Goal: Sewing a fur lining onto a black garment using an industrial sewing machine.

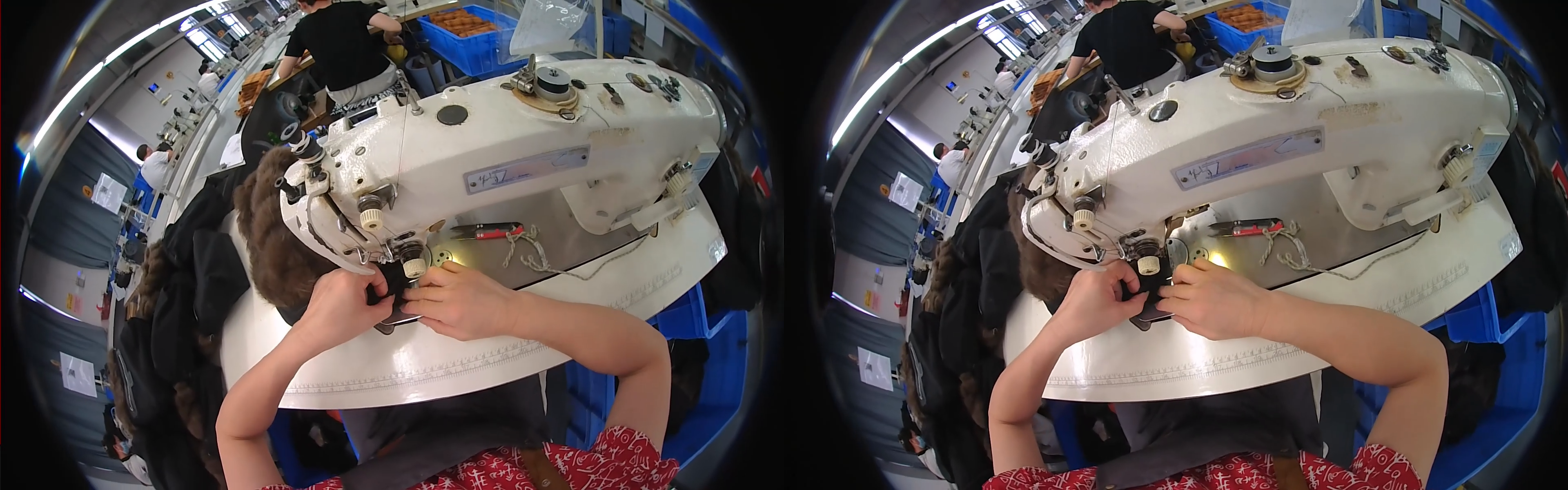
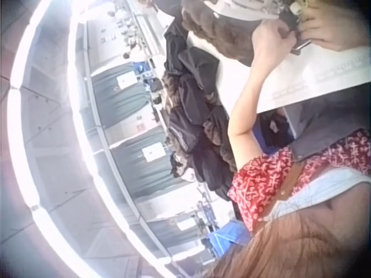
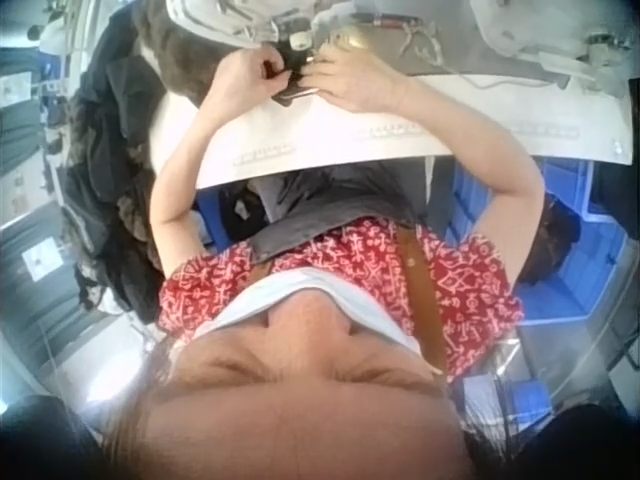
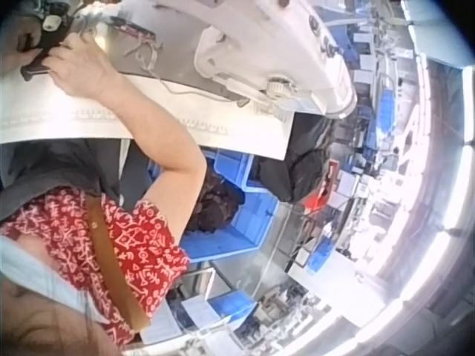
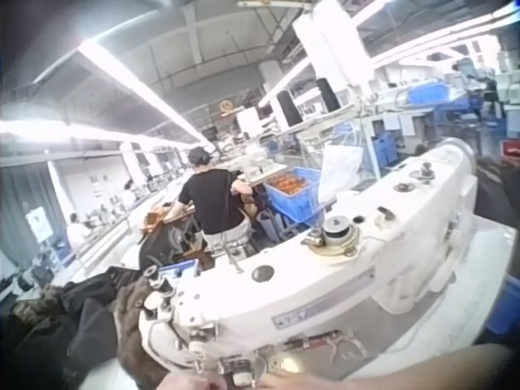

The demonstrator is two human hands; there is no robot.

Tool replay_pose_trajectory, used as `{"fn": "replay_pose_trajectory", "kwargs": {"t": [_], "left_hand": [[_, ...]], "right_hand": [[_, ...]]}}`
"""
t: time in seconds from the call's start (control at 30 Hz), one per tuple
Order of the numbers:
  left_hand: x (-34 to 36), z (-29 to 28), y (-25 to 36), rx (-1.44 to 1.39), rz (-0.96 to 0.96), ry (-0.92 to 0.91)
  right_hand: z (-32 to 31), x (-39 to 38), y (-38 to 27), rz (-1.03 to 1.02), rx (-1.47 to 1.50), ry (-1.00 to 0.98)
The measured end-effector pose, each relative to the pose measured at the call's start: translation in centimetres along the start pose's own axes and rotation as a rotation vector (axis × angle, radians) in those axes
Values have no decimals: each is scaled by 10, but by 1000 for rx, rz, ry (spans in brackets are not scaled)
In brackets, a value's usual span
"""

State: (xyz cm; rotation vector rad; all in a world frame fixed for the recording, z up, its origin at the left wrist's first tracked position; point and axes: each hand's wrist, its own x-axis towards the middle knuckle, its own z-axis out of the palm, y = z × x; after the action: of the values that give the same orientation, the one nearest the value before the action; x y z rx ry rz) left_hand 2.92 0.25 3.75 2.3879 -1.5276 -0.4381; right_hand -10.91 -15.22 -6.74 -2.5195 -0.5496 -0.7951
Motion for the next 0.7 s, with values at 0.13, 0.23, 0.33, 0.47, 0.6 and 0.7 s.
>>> {"fn": "replay_pose_trajectory", "kwargs": {"t": [0.13,0.23,0.33,0.47,0.6,0.7], "left_hand": [[-1,4,0,-19,-33,42],[-6,16,-1,-13,20,176],[-10,23,-4,23,77,300],[-10,28,-10,84,96,312],[-11,33,-7,189,201,354],[-9,32,-5,318,330,325]], "right_hand": [[0,0,-1,28,-4,-34],[-3,2,-2,32,-2,-60],[-4,3,-3,52,11,-104],[-6,7,-4,29,16,-129],[-2,7,-4,9,-4,-104],[0,14,-7,10,4,-107]]}}
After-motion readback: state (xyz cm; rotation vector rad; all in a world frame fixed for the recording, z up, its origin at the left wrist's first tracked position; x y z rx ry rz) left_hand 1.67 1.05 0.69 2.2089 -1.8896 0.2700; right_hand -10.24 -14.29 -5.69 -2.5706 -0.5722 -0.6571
